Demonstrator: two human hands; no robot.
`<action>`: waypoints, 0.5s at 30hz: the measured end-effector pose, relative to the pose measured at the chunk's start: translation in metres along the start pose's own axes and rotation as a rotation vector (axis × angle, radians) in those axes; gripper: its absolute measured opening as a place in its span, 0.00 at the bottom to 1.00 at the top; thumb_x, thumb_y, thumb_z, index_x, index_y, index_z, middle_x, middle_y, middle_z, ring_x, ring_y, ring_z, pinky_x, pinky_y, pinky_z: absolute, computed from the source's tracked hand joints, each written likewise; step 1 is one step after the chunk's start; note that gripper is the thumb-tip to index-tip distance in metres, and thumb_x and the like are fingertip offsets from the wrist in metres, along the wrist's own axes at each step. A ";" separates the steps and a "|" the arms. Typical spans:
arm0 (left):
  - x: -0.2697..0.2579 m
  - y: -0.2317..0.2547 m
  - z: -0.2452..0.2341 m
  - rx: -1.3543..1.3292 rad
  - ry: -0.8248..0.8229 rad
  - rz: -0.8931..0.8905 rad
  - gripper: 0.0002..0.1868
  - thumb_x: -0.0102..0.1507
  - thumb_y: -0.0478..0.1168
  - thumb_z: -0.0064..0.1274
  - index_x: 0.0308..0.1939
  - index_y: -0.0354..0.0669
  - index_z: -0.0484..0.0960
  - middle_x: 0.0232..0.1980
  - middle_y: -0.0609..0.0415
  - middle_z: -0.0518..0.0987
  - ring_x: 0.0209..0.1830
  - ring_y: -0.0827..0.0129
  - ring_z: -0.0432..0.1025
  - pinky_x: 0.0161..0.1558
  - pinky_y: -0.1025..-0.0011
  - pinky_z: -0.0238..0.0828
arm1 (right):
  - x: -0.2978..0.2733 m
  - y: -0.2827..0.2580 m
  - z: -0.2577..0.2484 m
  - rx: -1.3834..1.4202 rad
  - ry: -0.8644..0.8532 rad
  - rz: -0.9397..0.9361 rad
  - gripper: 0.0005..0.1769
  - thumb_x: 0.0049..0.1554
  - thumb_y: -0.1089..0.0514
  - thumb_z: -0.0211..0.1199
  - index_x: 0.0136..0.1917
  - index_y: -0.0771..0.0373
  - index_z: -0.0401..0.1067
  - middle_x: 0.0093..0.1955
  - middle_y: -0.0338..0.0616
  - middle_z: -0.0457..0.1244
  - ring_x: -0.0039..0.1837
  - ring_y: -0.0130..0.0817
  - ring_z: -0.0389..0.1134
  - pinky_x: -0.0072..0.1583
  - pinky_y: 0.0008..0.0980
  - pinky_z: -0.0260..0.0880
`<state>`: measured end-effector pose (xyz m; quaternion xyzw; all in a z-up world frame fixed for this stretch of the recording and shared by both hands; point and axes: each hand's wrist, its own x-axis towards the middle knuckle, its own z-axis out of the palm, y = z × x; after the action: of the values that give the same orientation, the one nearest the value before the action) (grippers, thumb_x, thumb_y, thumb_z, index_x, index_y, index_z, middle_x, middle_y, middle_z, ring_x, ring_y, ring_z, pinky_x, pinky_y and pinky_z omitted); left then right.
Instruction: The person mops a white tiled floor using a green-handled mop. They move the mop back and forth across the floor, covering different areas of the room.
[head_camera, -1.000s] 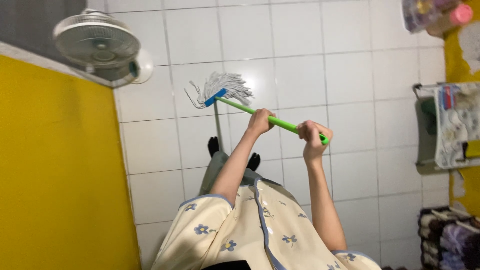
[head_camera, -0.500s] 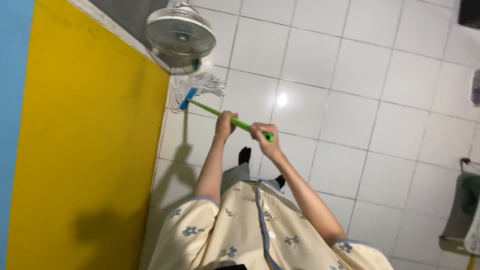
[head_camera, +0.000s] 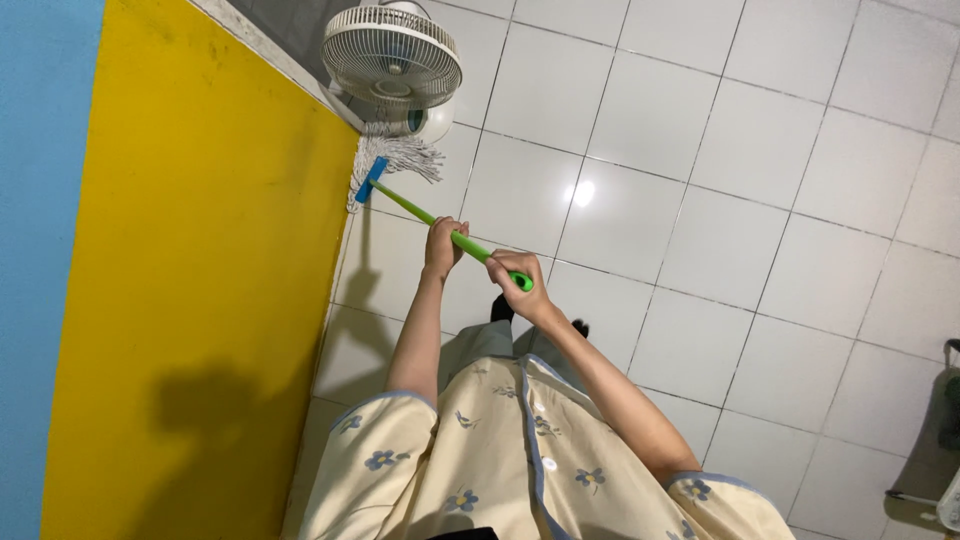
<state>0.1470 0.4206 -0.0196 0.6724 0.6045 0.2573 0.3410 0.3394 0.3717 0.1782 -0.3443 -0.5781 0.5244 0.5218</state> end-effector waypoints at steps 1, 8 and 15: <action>-0.003 -0.001 0.005 0.002 0.001 0.002 0.20 0.67 0.40 0.53 0.19 0.41 0.75 0.25 0.43 0.73 0.35 0.43 0.72 0.49 0.52 0.69 | -0.003 -0.005 -0.003 0.001 0.001 -0.003 0.27 0.65 0.67 0.53 0.23 0.59 0.61 0.21 0.43 0.53 0.28 0.39 0.51 0.38 0.35 0.59; -0.021 0.064 0.072 -0.095 -0.096 -0.002 0.19 0.69 0.41 0.56 0.21 0.48 0.79 0.24 0.52 0.76 0.33 0.56 0.74 0.61 0.57 0.66 | -0.030 -0.052 -0.080 0.004 -0.037 -0.009 0.27 0.65 0.63 0.55 0.23 0.58 0.61 0.21 0.43 0.52 0.27 0.42 0.51 0.37 0.38 0.59; -0.001 0.239 0.124 -0.233 -0.166 0.125 0.25 0.69 0.41 0.51 0.15 0.41 0.75 0.21 0.42 0.77 0.30 0.45 0.76 0.43 0.56 0.73 | -0.052 -0.143 -0.184 -0.186 0.121 0.076 0.29 0.64 0.67 0.53 0.21 0.57 0.60 0.20 0.38 0.52 0.27 0.34 0.50 0.36 0.32 0.58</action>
<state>0.3938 0.3923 0.0859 0.6835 0.4973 0.2898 0.4490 0.5496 0.3379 0.2866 -0.4438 -0.5783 0.4661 0.5013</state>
